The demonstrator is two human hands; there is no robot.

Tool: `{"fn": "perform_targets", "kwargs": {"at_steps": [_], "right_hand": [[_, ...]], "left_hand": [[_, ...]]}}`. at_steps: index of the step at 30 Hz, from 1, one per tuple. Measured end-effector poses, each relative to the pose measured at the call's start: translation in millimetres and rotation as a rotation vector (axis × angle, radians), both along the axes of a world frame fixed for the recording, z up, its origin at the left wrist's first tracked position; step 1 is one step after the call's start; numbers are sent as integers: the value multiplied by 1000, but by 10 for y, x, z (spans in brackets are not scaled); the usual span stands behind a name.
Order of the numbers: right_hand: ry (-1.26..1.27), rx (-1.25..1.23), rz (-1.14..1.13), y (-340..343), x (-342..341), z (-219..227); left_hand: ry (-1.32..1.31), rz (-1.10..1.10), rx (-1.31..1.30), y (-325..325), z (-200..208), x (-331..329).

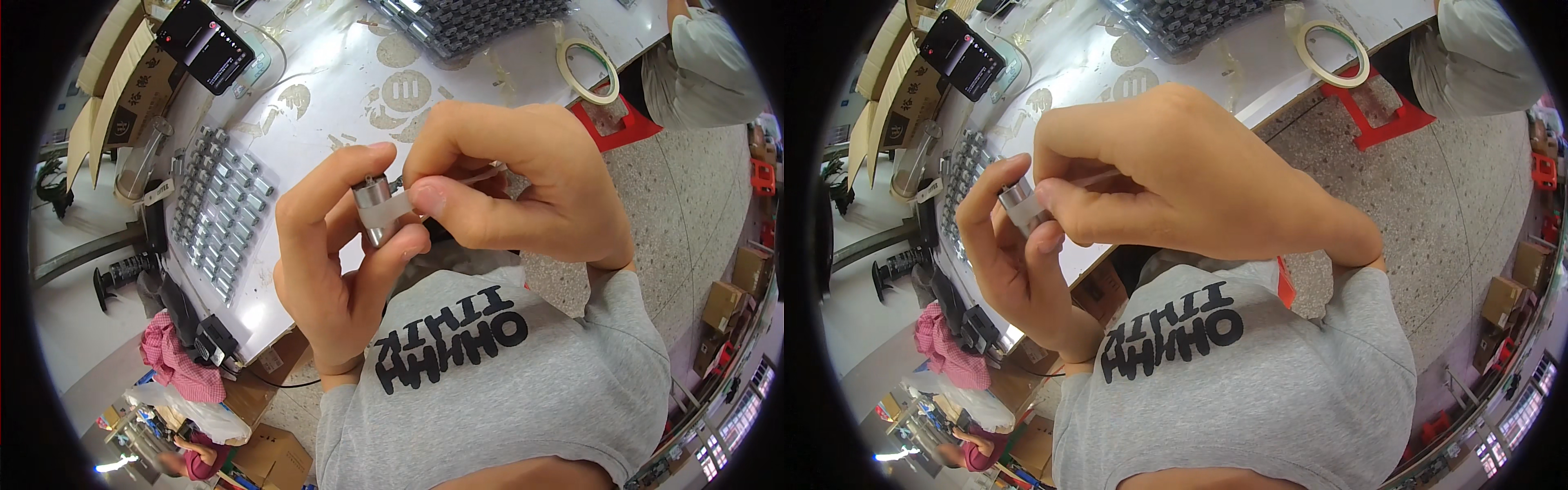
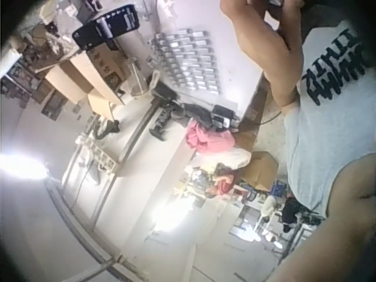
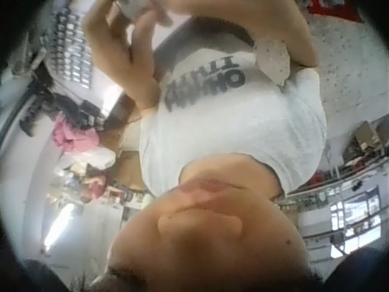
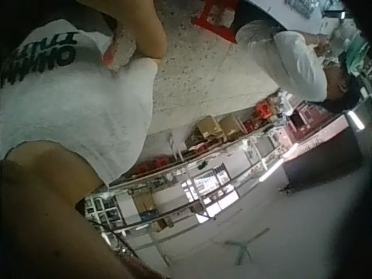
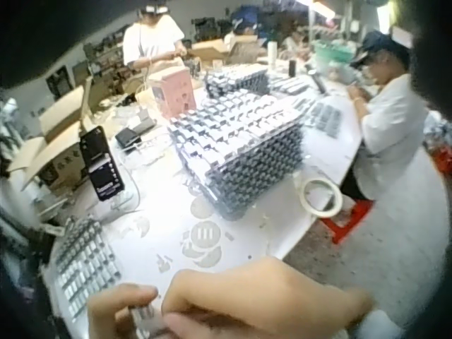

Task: The person repeatedly picks up small cylindrical metal components from a table, wraps each one with a strip of white tape, and places the wrapped component back on the table. The process is repeated for multiple components throughout the clip.

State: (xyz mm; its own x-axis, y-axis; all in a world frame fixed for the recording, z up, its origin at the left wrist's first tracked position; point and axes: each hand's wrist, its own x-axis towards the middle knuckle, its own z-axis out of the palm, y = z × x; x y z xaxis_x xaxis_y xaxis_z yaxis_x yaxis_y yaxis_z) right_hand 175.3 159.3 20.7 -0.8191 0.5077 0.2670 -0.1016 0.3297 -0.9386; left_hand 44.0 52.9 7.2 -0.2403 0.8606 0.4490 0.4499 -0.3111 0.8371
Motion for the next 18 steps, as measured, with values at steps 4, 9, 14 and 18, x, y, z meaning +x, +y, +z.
{"fn": "perform_targets", "kwargs": {"at_steps": [4, 9, 14, 18], "right_hand": [[28, -90, 17, -22, -19, 8], [113, 71, -25, -20, -61, -71], [172, 348, -75, -15, -126, -147], [237, 541, -69, 8, -162, -211]], "left_hand": [[-35, -86, 66, 2, -43, -6], [-78, -54, 89, 59, -83, 31], [45, 20, -48, 12, -19, 3], [-17, 53, -192, -31, 16, -52]]}}
